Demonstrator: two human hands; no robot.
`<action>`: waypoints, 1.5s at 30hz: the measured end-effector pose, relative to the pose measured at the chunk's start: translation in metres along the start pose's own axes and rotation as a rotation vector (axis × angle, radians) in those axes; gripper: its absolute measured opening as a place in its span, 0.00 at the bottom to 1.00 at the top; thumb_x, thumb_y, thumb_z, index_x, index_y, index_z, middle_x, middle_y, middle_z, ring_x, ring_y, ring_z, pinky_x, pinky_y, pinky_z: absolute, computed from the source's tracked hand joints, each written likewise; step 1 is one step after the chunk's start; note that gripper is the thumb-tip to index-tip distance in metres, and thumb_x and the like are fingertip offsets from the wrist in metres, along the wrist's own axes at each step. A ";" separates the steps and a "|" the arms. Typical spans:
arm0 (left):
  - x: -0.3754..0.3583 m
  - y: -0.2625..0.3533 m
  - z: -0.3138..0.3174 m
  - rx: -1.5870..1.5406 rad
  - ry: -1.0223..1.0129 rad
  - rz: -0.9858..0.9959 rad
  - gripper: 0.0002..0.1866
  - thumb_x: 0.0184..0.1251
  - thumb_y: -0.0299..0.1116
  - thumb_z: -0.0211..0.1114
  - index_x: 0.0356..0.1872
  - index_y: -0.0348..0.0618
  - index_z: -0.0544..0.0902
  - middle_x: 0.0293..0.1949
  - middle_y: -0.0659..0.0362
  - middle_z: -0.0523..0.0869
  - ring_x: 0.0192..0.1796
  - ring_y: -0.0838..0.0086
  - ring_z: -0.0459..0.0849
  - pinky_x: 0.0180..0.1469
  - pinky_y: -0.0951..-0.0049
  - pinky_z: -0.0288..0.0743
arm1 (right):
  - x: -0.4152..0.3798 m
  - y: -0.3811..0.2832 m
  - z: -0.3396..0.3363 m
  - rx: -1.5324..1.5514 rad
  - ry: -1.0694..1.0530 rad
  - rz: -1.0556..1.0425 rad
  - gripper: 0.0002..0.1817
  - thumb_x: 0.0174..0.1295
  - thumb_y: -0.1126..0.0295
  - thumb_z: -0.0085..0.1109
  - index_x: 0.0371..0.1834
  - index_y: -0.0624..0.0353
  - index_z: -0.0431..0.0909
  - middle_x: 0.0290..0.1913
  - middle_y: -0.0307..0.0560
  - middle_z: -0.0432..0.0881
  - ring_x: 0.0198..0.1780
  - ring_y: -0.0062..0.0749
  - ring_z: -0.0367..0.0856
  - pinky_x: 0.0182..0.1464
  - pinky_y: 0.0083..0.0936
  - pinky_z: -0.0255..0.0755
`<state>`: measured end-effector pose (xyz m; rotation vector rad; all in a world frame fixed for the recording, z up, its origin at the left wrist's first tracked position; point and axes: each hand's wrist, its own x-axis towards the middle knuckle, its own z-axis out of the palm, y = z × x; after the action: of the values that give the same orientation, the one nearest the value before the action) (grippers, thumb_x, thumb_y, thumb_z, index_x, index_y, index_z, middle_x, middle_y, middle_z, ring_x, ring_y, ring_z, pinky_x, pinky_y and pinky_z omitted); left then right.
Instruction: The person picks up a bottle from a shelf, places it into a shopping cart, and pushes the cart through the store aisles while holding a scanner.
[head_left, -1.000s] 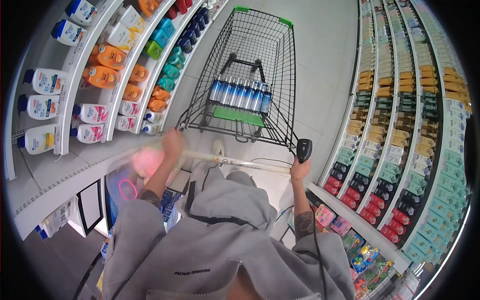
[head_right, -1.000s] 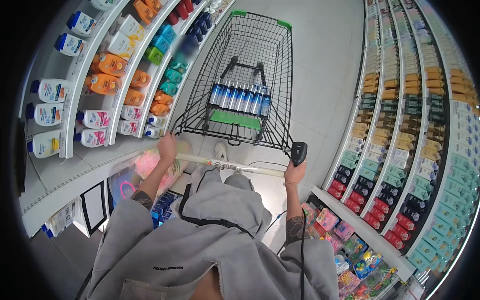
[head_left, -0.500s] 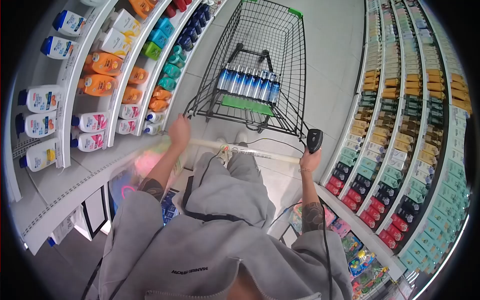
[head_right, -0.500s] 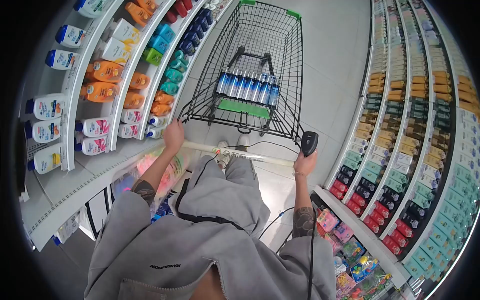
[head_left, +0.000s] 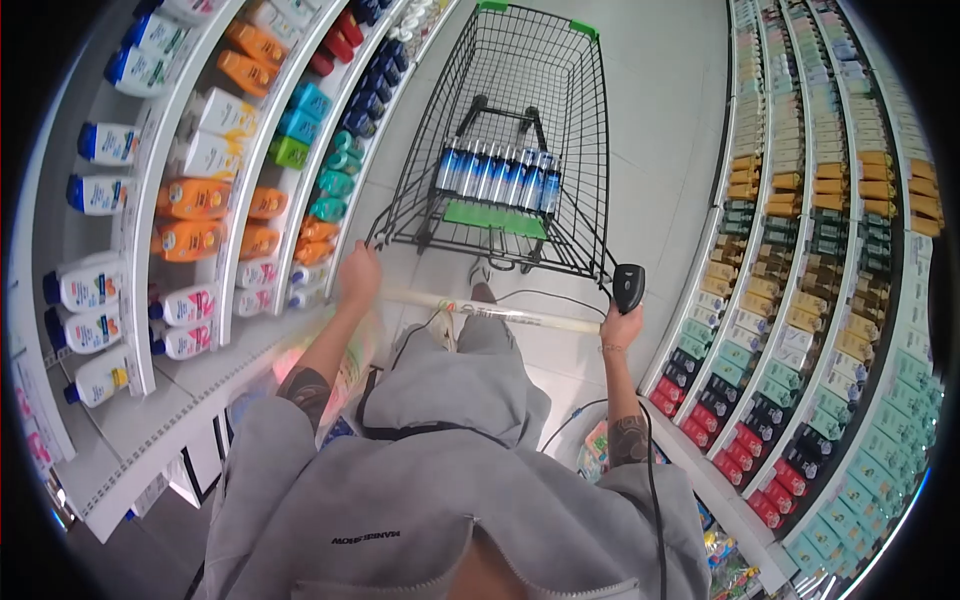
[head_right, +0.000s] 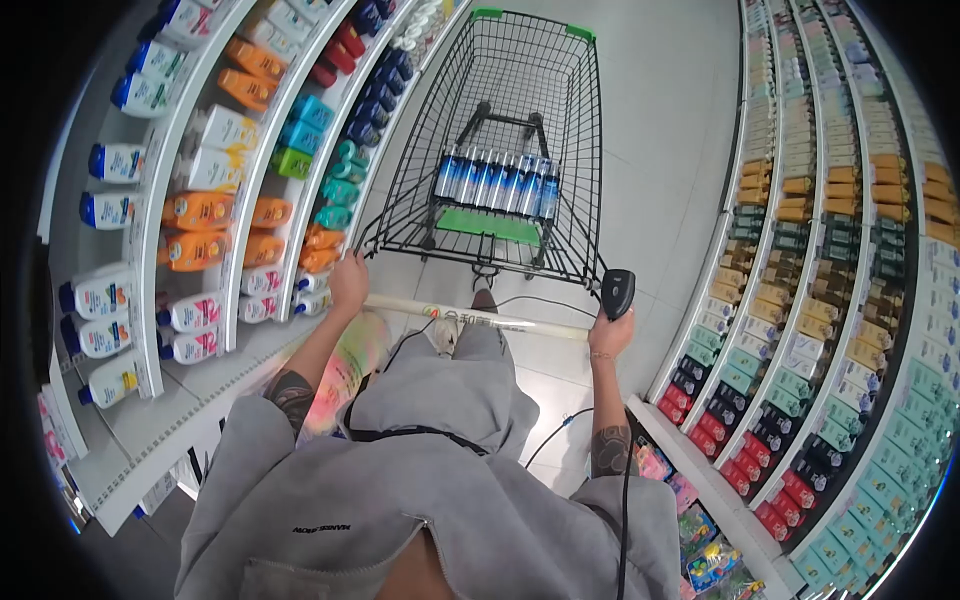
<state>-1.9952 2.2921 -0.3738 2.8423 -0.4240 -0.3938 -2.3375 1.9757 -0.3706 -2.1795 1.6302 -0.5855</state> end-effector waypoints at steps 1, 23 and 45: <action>0.006 0.005 0.000 0.007 -0.017 -0.006 0.14 0.69 0.38 0.50 0.38 0.36 0.76 0.26 0.41 0.82 0.33 0.46 0.82 0.36 0.49 0.74 | 0.007 0.002 0.002 0.021 -0.030 -0.006 0.12 0.52 0.71 0.63 0.38 0.60 0.76 0.35 0.54 0.80 0.39 0.53 0.78 0.41 0.37 0.71; 0.158 0.109 0.011 0.040 0.028 -0.034 0.16 0.69 0.40 0.49 0.37 0.36 0.78 0.27 0.42 0.83 0.33 0.46 0.82 0.38 0.50 0.74 | 0.181 -0.058 0.052 0.042 -0.038 0.019 0.13 0.53 0.68 0.62 0.39 0.61 0.75 0.37 0.54 0.79 0.40 0.53 0.78 0.43 0.39 0.71; 0.321 0.236 -0.004 0.056 0.016 -0.018 0.12 0.68 0.38 0.52 0.36 0.40 0.78 0.24 0.43 0.83 0.32 0.47 0.83 0.37 0.50 0.75 | 0.352 -0.112 0.105 0.020 -0.035 0.053 0.12 0.52 0.69 0.62 0.38 0.61 0.75 0.35 0.54 0.79 0.39 0.53 0.78 0.41 0.38 0.71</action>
<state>-1.7578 1.9724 -0.3788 2.9034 -0.4130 -0.3683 -2.1030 1.6715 -0.3620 -2.1139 1.6515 -0.5434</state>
